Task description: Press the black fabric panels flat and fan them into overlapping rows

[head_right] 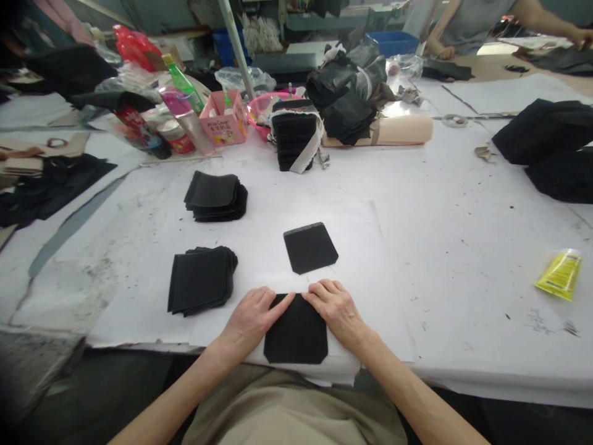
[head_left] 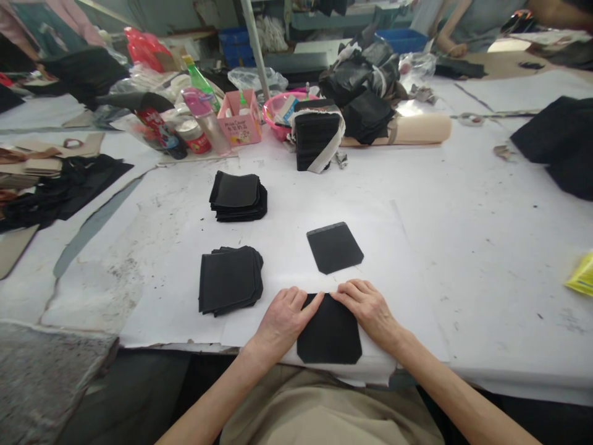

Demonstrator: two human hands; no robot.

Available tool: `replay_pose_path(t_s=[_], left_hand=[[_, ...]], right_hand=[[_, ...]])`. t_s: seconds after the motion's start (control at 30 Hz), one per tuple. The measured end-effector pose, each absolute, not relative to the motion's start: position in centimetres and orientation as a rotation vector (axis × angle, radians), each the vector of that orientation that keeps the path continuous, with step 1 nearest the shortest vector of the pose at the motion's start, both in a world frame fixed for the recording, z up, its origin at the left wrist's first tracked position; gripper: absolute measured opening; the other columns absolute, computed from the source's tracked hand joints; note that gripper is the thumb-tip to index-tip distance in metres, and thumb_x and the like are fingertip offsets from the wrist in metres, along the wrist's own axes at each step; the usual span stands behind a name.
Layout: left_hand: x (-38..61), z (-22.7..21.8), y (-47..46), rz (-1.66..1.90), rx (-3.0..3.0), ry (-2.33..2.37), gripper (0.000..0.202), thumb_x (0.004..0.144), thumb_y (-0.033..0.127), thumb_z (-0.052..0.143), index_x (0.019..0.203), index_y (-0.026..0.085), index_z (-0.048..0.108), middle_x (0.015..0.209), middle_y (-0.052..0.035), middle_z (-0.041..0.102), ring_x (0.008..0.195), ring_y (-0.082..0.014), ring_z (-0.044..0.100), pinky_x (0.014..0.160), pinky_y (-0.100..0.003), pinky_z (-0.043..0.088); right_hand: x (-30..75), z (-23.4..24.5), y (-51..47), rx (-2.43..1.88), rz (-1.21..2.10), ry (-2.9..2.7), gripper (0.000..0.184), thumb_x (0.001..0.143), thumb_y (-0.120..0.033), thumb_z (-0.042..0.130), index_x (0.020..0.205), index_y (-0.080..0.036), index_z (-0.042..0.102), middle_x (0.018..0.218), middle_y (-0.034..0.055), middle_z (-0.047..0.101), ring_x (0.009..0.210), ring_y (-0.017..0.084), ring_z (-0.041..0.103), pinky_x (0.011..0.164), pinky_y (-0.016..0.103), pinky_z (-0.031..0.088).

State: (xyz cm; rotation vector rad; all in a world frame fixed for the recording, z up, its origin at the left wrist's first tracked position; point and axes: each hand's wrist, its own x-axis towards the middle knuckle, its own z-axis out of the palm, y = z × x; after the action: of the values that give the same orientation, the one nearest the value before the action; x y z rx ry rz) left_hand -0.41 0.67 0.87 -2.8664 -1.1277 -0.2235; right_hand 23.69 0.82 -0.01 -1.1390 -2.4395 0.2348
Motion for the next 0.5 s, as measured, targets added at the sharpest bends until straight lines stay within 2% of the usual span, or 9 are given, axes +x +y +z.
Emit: replay_pose_path(t_s=[0.2,0.5], left_hand=[[-0.1,1.1,0.6,-0.175,-2.847,-1.118,0.039,0.093,0.014,0.052,0.132,0.017,0.051,0.092,-0.0069,0.055,0.086,-0.0231,0.054,0.077,-0.038,0.050],[-0.9,0.1,-0.4,-0.370,-2.792,-1.170,0.031,0.093,0.005,0.047,0.122,0.007,0.056,0.101,-0.0116,0.060,0.098,-0.0248,0.057,0.088,-0.040,0.051]], right_hand=[[24.5,0.0,0.5,-1.158,0.222,-2.424,0.024,0.100,-0.018,0.042,0.110,-0.017,0.064,0.101,0.0079,0.064,0.096,0.020,0.054,0.084,0.035,0.045],[26.0,-0.1,0.1,-1.184,0.264,-2.428,0.025,0.100,-0.016,0.042,0.114,-0.018,0.062,0.105,0.0081,0.063,0.099,0.020,0.055,0.087,0.036,0.046]])
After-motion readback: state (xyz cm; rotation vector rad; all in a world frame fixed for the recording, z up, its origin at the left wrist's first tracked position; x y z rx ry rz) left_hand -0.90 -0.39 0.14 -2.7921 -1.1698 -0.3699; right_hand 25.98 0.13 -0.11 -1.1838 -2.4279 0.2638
